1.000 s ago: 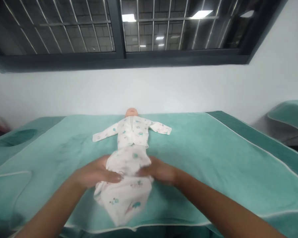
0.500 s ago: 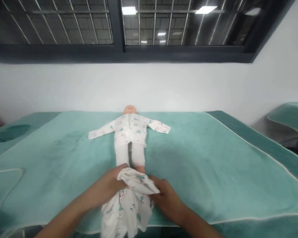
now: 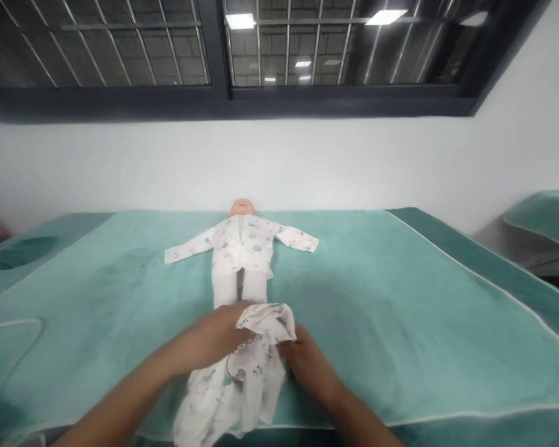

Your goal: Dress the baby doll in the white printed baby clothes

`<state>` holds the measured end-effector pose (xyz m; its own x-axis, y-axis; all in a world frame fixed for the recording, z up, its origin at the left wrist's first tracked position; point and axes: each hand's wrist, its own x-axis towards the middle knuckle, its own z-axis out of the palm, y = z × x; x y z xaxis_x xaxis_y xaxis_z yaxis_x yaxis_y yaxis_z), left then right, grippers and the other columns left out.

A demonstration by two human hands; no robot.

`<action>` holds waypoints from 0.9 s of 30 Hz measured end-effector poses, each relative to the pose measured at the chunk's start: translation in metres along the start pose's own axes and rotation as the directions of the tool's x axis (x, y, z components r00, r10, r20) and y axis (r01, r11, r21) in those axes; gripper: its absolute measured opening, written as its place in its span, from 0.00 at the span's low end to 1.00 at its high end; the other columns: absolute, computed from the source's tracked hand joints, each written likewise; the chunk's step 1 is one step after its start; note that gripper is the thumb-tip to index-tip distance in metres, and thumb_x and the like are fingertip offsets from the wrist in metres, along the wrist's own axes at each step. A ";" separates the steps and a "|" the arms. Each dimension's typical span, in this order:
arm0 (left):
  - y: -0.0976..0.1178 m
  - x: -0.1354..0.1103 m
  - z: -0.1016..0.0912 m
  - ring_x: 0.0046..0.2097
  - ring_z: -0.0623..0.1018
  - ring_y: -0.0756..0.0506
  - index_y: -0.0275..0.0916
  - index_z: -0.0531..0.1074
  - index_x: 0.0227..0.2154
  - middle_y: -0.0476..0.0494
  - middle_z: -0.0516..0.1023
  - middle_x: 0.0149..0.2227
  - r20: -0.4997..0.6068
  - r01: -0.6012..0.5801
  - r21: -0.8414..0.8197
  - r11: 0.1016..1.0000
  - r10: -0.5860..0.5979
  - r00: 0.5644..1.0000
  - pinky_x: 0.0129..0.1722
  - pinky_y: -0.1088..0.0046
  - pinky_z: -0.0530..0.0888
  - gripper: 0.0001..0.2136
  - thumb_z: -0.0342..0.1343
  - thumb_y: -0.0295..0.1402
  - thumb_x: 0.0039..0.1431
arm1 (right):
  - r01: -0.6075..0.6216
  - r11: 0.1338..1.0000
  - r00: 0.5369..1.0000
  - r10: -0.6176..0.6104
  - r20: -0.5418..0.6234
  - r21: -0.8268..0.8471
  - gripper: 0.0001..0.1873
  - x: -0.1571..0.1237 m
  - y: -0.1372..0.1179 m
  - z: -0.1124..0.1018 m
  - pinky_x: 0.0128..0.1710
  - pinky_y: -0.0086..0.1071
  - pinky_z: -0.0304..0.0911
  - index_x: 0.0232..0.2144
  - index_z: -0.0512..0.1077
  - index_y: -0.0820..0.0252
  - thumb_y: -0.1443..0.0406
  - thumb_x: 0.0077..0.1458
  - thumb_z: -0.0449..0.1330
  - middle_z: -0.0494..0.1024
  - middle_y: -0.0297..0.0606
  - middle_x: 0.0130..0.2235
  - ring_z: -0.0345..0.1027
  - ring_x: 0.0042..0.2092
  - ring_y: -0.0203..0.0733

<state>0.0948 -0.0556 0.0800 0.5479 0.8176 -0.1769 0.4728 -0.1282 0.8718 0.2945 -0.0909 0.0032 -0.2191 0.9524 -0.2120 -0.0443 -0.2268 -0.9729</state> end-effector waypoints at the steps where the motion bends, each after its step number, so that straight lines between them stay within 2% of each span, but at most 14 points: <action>1: 0.003 0.000 -0.003 0.49 0.74 0.37 0.45 0.73 0.46 0.43 0.78 0.47 0.040 -0.017 -0.032 0.999 0.018 0.999 0.46 0.63 0.68 0.15 0.52 0.38 0.57 | -0.022 0.996 1.000 0.021 0.011 0.084 0.19 0.000 0.000 0.001 0.45 0.41 0.65 0.47 0.73 0.56 0.64 0.51 0.58 0.78 0.39 0.42 0.71 0.43 0.51; 4: 0.011 -0.001 -0.010 0.56 0.71 0.38 0.46 0.70 0.52 0.45 0.74 0.54 0.176 -0.066 -0.182 0.981 0.099 0.979 0.54 0.62 0.66 0.20 0.56 0.34 0.54 | -0.030 0.955 0.999 0.025 0.021 0.294 0.21 0.002 0.000 0.007 0.39 0.37 0.67 0.49 0.72 0.55 0.62 0.51 0.60 0.78 0.39 0.40 0.72 0.40 0.48; 6: 0.012 -0.001 -0.012 0.57 0.70 0.39 0.46 0.69 0.54 0.45 0.73 0.56 0.210 -0.069 -0.300 0.952 0.136 0.968 0.55 0.63 0.65 0.23 0.57 0.31 0.53 | -0.022 0.938 1.000 0.028 -0.011 0.347 0.22 0.005 -0.003 0.012 0.36 0.35 0.66 0.49 0.72 0.56 0.61 0.51 0.62 0.79 0.40 0.39 0.72 0.38 0.46; 8: 0.009 0.002 -0.013 0.56 0.72 0.39 0.44 0.69 0.52 0.44 0.74 0.54 0.135 -0.039 -0.354 0.934 0.092 0.987 0.53 0.64 0.67 0.21 0.56 0.31 0.53 | -0.009 0.934 0.998 0.031 -0.058 0.358 0.23 0.010 -0.006 0.016 0.33 0.33 0.65 0.50 0.72 0.57 0.60 0.50 0.64 0.79 0.40 0.38 0.72 0.36 0.45; 10: 0.006 0.007 -0.014 0.52 0.74 0.40 0.42 0.71 0.48 0.44 0.76 0.51 -0.030 -0.008 -0.333 0.943 -0.002 1.000 0.50 0.65 0.68 0.17 0.55 0.31 0.54 | 0.034 0.929 0.997 -0.003 -0.082 0.368 0.25 0.018 -0.007 0.020 0.34 0.33 0.65 0.51 0.71 0.57 0.60 0.50 0.65 0.79 0.40 0.39 0.72 0.36 0.44; 12: 0.003 0.014 -0.014 0.47 0.75 0.40 0.41 0.72 0.43 0.45 0.77 0.46 -0.196 0.022 -0.267 0.964 -0.077 0.978 0.45 0.67 0.69 0.13 0.53 0.32 0.54 | 0.085 0.921 0.995 -0.056 -0.087 0.381 0.27 0.025 -0.006 0.022 0.36 0.33 0.66 0.52 0.70 0.57 0.61 0.50 0.65 0.79 0.40 0.41 0.72 0.38 0.44; 15: 0.000 0.028 -0.014 0.41 0.75 0.42 0.40 0.70 0.35 0.47 0.76 0.38 -0.341 0.047 -0.170 0.984 -0.104 0.934 0.38 0.70 0.68 0.07 0.52 0.33 0.53 | 0.125 0.924 0.988 -0.084 -0.128 0.362 0.27 0.036 -0.004 0.022 0.38 0.34 0.66 0.53 0.69 0.57 0.60 0.50 0.65 0.78 0.40 0.43 0.72 0.39 0.44; 18: -0.005 0.044 -0.015 0.39 0.74 0.44 0.40 0.68 0.31 0.49 0.75 0.34 -0.414 0.025 -0.112 0.993 -0.070 0.908 0.36 0.72 0.66 0.04 0.53 0.33 0.51 | 0.136 0.934 0.980 -0.077 -0.185 0.330 0.25 0.047 -0.007 0.019 0.35 0.33 0.65 0.50 0.71 0.58 0.60 0.49 0.65 0.79 0.39 0.41 0.72 0.38 0.44; 21: -0.009 0.060 -0.018 0.40 0.74 0.44 0.40 0.69 0.31 0.50 0.75 0.35 -0.463 0.011 -0.068 0.998 -0.041 0.885 0.38 0.71 0.66 0.05 0.53 0.33 0.51 | 0.137 0.944 0.976 -0.078 -0.201 0.300 0.22 0.060 -0.015 0.015 0.36 0.33 0.65 0.46 0.73 0.60 0.59 0.48 0.64 0.79 0.39 0.39 0.71 0.38 0.44; 25: -0.012 0.073 -0.028 0.41 0.74 0.44 0.40 0.69 0.31 0.49 0.75 0.35 -0.513 -0.004 -0.035 0.999 -0.015 0.858 0.40 0.71 0.65 0.06 0.55 0.34 0.51 | 0.215 0.956 0.963 -0.174 -0.205 0.201 0.20 0.082 -0.020 0.009 0.40 0.35 0.65 0.44 0.72 0.60 0.58 0.48 0.62 0.79 0.40 0.42 0.71 0.42 0.46; 27: -0.011 0.071 -0.037 0.40 0.74 0.44 0.40 0.70 0.30 0.50 0.75 0.34 -0.496 -0.014 -0.044 0.999 -0.009 0.868 0.39 0.71 0.66 0.06 0.57 0.36 0.50 | 0.255 0.957 0.953 -0.225 -0.202 0.139 0.20 0.092 -0.018 0.003 0.42 0.35 0.65 0.45 0.72 0.58 0.60 0.48 0.61 0.78 0.39 0.43 0.70 0.44 0.45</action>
<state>0.1029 0.0241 0.0744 0.1285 0.9896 0.0651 0.4344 -0.1152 0.8933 0.2722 0.0002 0.0012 -0.0020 1.0000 -0.0015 -0.2336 -0.0019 -0.9723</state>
